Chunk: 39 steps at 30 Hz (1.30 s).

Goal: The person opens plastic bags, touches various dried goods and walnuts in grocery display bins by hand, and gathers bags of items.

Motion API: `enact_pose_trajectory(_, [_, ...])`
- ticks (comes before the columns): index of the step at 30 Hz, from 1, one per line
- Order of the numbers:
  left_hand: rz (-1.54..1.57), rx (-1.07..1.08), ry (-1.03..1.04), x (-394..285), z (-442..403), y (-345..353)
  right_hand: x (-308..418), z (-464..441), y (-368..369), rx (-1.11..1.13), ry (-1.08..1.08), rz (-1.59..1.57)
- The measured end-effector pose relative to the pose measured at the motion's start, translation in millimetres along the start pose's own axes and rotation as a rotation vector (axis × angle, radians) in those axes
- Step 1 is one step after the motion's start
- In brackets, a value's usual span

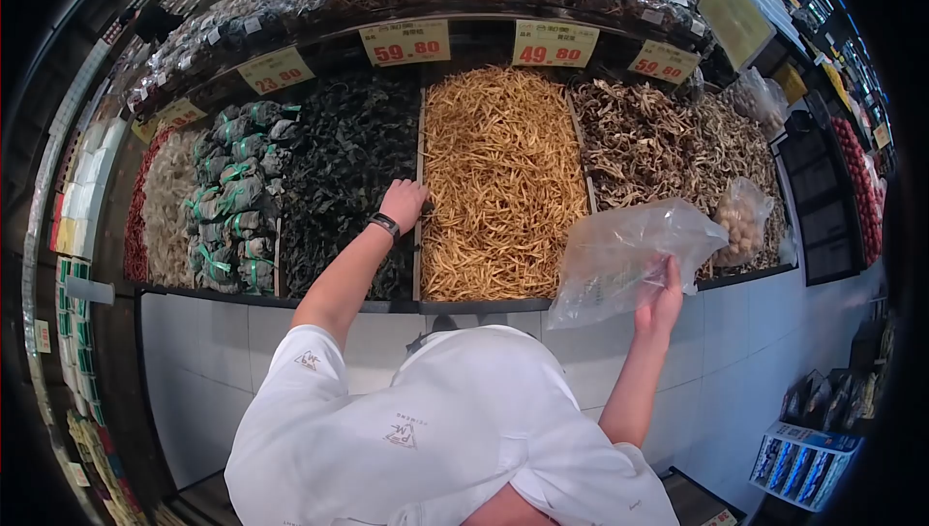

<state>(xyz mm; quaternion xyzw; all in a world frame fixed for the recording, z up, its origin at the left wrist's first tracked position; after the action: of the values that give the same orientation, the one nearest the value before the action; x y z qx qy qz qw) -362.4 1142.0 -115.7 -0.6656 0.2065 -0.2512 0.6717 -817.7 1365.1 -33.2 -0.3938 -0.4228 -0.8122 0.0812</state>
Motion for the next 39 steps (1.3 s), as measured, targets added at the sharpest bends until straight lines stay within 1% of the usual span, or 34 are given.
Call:
enact_pose_trajectory(2, [0.038, -0.007, 0.002, 1, 4, -2, -2, -2, -1, -0.003, 0.009, 0.003])
enact_pose_trajectory(4, [0.133, -0.114, -0.036, 3, 8, -13, -3, -3, 3, -0.006, 0.017, 0.005])
enact_pose_trajectory(5, [0.132, -0.115, -0.040, 4, 10, -18, -4, -3, 6, -0.005, 0.018, 0.007])
enact_pose_trajectory(7, [0.272, -0.250, -0.162, 9, 16, -39, -4, -5, 10, -0.003, 0.022, 0.011])
enact_pose_trajectory(8, [0.284, -0.371, -0.186, 14, 20, -43, -5, -5, 12, 0.003, 0.032, 0.013])
enact_pose_trajectory(9, [0.284, -0.371, -0.191, 17, 22, -49, -5, -6, 14, 0.009, 0.041, 0.016])
enact_pose_trajectory(11, [0.366, -0.461, -0.481, 37, 32, -63, -7, -8, 19, 0.020, 0.043, 0.014])
enact_pose_trajectory(12, [0.366, -0.529, -0.535, 50, 38, -63, -7, -8, 21, 0.027, 0.041, 0.010])
enact_pose_trajectory(15, [0.372, -0.596, -0.690, 76, 56, -82, -9, -12, 22, 0.057, 0.043, 0.003])
enact_pose_trajectory(17, [0.272, -0.601, -0.698, 97, 66, -80, -10, -15, 24, 0.053, 0.043, 0.003])
enact_pose_trajectory(18, [0.272, -0.512, -0.762, 99, 69, -87, -10, -16, 25, 0.046, 0.041, 0.001])
enact_pose_trajectory(19, [0.271, -0.513, -0.765, 99, 72, -91, -11, -16, 26, 0.049, 0.043, 0.001])
enact_pose_trajectory(21, [0.059, -0.515, -0.668, 95, 77, -98, -11, -16, 29, 0.056, 0.052, -0.001])
enact_pose_trajectory(22, [0.162, -0.478, -0.721, 99, 79, -97, -11, -15, 31, 0.058, 0.054, -0.001])
enact_pose_trajectory(23, [0.161, -0.479, -0.723, 103, 81, -95, -11, -13, 33, 0.068, 0.053, 0.000])
enact_pose_trajectory(25, [0.064, -0.667, -0.702, 117, 93, -89, -9, -10, 36, 0.077, 0.054, 0.002])
enact_pose_trajectory(27, [0.038, -0.658, -0.713, 134, 101, -74, -7, -9, 35, 0.050, 0.062, 0.045])
enact_pose_trajectory(29, [-0.021, -0.569, -0.765, 140, 108, -62, -7, -9, 32, 0.053, 0.052, 0.047])
enact_pose_trajectory(30, [0.062, -0.404, -0.840, 142, 110, -53, -7, -9, 31, 0.055, 0.039, 0.047])
enact_pose_trajectory(31, [0.062, -0.404, -0.840, 140, 112, -47, -7, -9, 31, 0.054, 0.039, 0.047])
enact_pose_trajectory(33, [0.174, -0.460, -0.781, 130, 112, -38, -7, -8, 31, 0.080, 0.037, 0.031])
enact_pose_trajectory(39, [0.171, -0.344, -0.713, 115, 112, -50, -11, -6, 35, 0.099, 0.055, 0.000])
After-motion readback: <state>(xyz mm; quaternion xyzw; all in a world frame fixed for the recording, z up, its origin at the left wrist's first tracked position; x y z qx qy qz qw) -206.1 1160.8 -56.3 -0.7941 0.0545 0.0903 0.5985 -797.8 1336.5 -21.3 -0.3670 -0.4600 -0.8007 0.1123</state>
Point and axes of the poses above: each hand's wrist, its own z-axis away from the middle knuckle, its own y-axis out of the palm, x = y × z, the point moved 4 cm from there along -z, towards the middle knuckle, and after that the axes turned 4 degrees about y, right-handed, at the moved point
